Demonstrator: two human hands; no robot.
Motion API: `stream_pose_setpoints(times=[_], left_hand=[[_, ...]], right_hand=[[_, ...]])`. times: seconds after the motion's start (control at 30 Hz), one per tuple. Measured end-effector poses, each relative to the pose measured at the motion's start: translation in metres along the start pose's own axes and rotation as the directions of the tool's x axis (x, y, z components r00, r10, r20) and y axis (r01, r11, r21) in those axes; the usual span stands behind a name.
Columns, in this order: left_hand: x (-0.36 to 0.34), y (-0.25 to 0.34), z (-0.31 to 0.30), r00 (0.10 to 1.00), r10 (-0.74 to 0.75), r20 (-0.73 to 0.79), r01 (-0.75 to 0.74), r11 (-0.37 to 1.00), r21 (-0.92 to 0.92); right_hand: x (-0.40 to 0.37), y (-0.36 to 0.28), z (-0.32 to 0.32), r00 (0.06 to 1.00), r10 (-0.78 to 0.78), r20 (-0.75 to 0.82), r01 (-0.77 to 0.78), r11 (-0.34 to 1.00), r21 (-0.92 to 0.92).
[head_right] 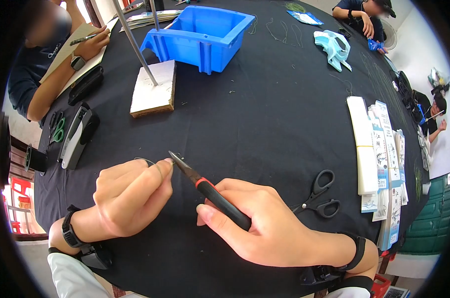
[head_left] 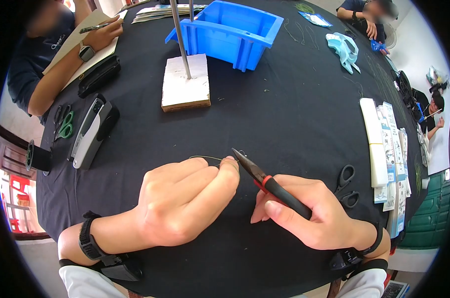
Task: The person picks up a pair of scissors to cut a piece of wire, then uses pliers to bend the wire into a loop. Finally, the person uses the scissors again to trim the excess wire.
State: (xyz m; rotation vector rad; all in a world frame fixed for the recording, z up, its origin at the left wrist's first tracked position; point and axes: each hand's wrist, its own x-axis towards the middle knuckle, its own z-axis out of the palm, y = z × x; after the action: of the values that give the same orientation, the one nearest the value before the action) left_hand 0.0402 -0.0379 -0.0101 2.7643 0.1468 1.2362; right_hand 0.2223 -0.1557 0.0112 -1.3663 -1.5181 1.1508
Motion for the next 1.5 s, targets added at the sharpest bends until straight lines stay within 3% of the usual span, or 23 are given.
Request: stream_pose_setpoints(times=[0.27,0.4,0.47,0.53,0.6,0.7,0.9,1.1,1.5], left_hand=[[0.001,0.003,0.001,1.0,-0.025,-0.001,0.025,1.0,-0.006],[0.003,0.004,0.002,0.998,-0.047,-0.038,0.047,0.999,0.0],[0.005,0.01,-0.003,0.947,-0.32,0.03,0.321,0.935,-0.151],[0.006,0.011,-0.007,0.792,-0.59,0.158,0.604,0.719,-0.345],[0.006,0.012,-0.004,0.588,-0.749,0.306,0.723,0.316,-0.614],[0.011,0.013,-0.008,0.459,-0.748,0.48,0.75,0.037,-0.66],[0.014,0.011,-0.01,0.344,-0.71,0.614,0.715,-0.226,-0.662],[0.012,0.009,-0.01,0.344,-0.684,0.644,0.683,-0.288,-0.671],[0.013,0.008,-0.01,0.341,-0.675,0.654,0.712,-0.269,-0.649]], right_hand=[[-0.002,-0.008,-0.003,0.993,0.108,0.044,-0.107,0.993,-0.04],[-0.002,-0.007,-0.005,0.987,0.138,0.078,-0.14,0.99,0.023],[0.001,-0.002,-0.004,0.994,0.074,0.077,-0.077,0.996,0.04],[0.002,-0.002,-0.004,0.998,0.031,0.058,-0.032,0.999,0.013],[0.003,-0.001,-0.004,0.999,0.016,0.051,-0.016,1.0,0.001],[0.003,0.0,-0.005,0.998,0.03,0.058,-0.03,1.0,-0.009],[0.005,0.0,-0.008,0.998,-0.008,0.062,0.012,0.997,-0.07],[0.006,0.002,-0.012,0.996,-0.037,0.086,0.042,0.997,-0.063],[0.006,0.002,-0.013,0.997,-0.038,0.072,0.046,0.991,-0.122]])
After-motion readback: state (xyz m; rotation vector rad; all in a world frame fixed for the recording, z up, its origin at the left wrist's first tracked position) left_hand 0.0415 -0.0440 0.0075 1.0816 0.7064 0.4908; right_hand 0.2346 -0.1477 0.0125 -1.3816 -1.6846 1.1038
